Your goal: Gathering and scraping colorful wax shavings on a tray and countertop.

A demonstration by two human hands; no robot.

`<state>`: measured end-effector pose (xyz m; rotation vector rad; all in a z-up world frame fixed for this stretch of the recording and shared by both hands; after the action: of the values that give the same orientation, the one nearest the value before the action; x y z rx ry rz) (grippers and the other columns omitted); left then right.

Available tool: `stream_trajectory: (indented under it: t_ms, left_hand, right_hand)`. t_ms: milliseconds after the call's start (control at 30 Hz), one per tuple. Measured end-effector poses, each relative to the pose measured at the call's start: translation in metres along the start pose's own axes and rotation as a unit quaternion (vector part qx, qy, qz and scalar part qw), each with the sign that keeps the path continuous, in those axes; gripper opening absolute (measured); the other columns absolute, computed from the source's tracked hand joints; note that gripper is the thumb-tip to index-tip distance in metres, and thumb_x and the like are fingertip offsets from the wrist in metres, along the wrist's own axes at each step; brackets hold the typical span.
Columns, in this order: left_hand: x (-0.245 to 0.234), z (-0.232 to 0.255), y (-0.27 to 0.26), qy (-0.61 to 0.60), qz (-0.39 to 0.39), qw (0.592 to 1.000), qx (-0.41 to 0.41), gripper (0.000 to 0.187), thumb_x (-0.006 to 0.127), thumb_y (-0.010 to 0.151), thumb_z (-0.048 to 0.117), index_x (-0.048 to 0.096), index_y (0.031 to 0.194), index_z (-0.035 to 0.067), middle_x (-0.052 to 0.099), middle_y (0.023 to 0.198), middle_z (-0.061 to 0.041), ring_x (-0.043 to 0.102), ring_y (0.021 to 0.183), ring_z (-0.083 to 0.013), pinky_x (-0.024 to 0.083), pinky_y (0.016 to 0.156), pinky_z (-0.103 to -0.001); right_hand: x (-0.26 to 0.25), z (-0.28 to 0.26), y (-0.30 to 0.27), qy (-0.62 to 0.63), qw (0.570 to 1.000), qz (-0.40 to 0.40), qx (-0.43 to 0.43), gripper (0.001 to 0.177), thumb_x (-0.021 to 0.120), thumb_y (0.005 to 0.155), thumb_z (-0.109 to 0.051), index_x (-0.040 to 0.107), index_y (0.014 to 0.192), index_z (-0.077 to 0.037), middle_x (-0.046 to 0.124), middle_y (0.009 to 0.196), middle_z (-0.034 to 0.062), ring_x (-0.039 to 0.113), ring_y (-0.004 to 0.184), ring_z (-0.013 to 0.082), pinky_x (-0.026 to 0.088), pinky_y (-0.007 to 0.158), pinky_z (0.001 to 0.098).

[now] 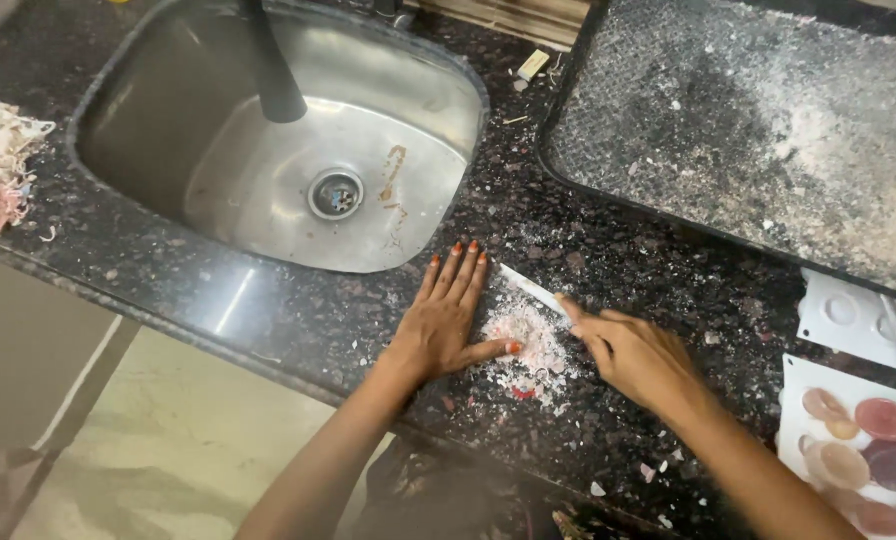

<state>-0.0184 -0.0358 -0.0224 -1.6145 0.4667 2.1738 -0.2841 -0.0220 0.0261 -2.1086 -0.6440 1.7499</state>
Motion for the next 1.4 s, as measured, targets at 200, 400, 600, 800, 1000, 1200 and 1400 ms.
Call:
stream_trajectory:
  t_ms: [200,400,600,800,1000,1200,1400]
  left_hand:
    - [0.005,-0.001,0.000,0.001,0.009,1.000,0.000,0.126,0.040,0.086,0.088,0.015,0.157,-0.012,0.013,0.167,-0.029,0.007,0.157,-0.0410,0.008,0.125,-0.051]
    - [0.009,-0.002,0.002,0.002,-0.008,1.000,-0.014,0.125,0.033,0.084,0.091,0.013,0.160,-0.007,0.011,0.168,-0.025,0.004,0.156,-0.0389,0.005,0.124,-0.051]
    - [0.006,-0.003,0.003,-0.011,-0.020,1.000,-0.007,0.127,0.039,0.082,0.091,0.012,0.158,-0.007,0.012,0.168,-0.024,0.004,0.156,-0.0387,0.005,0.123,-0.052]
    - [0.001,0.000,0.000,-0.011,0.000,1.000,-0.007,0.126,0.043,0.084,0.089,0.016,0.159,-0.007,0.016,0.169,-0.023,0.007,0.159,-0.0375,0.007,0.127,-0.051]
    - [0.002,0.000,0.001,-0.008,-0.005,1.000,-0.012,0.127,0.044,0.081,0.090,0.018,0.158,-0.008,0.016,0.168,-0.024,0.007,0.156,-0.0396,0.007,0.124,-0.052]
    - [0.007,-0.001,-0.001,-0.001,0.016,1.000,-0.003,0.128,0.043,0.081,0.091,0.017,0.160,-0.007,0.015,0.170,-0.024,0.007,0.158,-0.0376,0.007,0.126,-0.051]
    - [0.013,-0.003,0.006,0.010,-0.022,1.000,0.002,0.135,0.040,0.077,0.095,0.012,0.156,-0.010,0.012,0.164,-0.028,0.002,0.154,-0.0388,0.002,0.122,-0.051]
  right_hand:
    - [0.003,0.019,0.004,0.042,0.985,0.094,-0.139,0.042,0.056,0.096,-0.029,0.063,0.136,-0.041,0.076,0.104,0.0047,0.065,0.063,0.0142,0.060,0.055,0.0401]
    - [-0.032,0.032,-0.005,0.031,0.993,-0.104,0.054,0.035,0.057,0.099,-0.039,0.069,0.132,-0.042,0.072,0.061,0.0126,0.050,0.047,0.0205,0.043,0.052,0.0385]
    - [-0.029,0.021,0.001,0.026,0.997,-0.068,-0.010,0.034,0.058,0.099,-0.043,0.072,0.129,-0.039,0.065,0.057,0.0102,0.051,0.045,0.0177,0.045,0.052,0.0378]
    - [-0.031,0.010,-0.011,-0.011,0.989,-0.145,0.030,0.043,0.054,0.098,-0.046,0.055,0.141,-0.054,0.063,0.061,0.0131,0.047,0.050,0.0179,0.043,0.056,0.0388]
    - [-0.030,-0.009,-0.031,0.009,0.994,-0.097,0.055,0.035,0.052,0.101,-0.041,0.068,0.132,-0.044,0.073,0.070,0.0157,0.057,0.050,0.0222,0.047,0.058,0.0411]
    - [-0.036,-0.014,-0.031,0.075,0.994,-0.050,0.057,0.036,0.054,0.100,-0.037,0.068,0.132,-0.040,0.077,0.077,0.0185,0.064,0.047,0.0231,0.052,0.062,0.0441]
    - [-0.030,-0.006,-0.033,0.003,0.989,-0.119,0.088,0.043,0.050,0.103,-0.039,0.056,0.144,-0.047,0.075,0.065,0.0180,0.059,0.043,0.0183,0.050,0.056,0.0419]
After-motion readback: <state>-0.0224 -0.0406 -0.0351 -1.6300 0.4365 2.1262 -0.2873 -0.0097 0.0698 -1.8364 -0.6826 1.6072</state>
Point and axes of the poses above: each hand's wrist, its own y-axis towards the middle knuckle, its own x-axis out of the palm, z = x × y, the point moved 2 cm from there along y, towards the middle knuckle
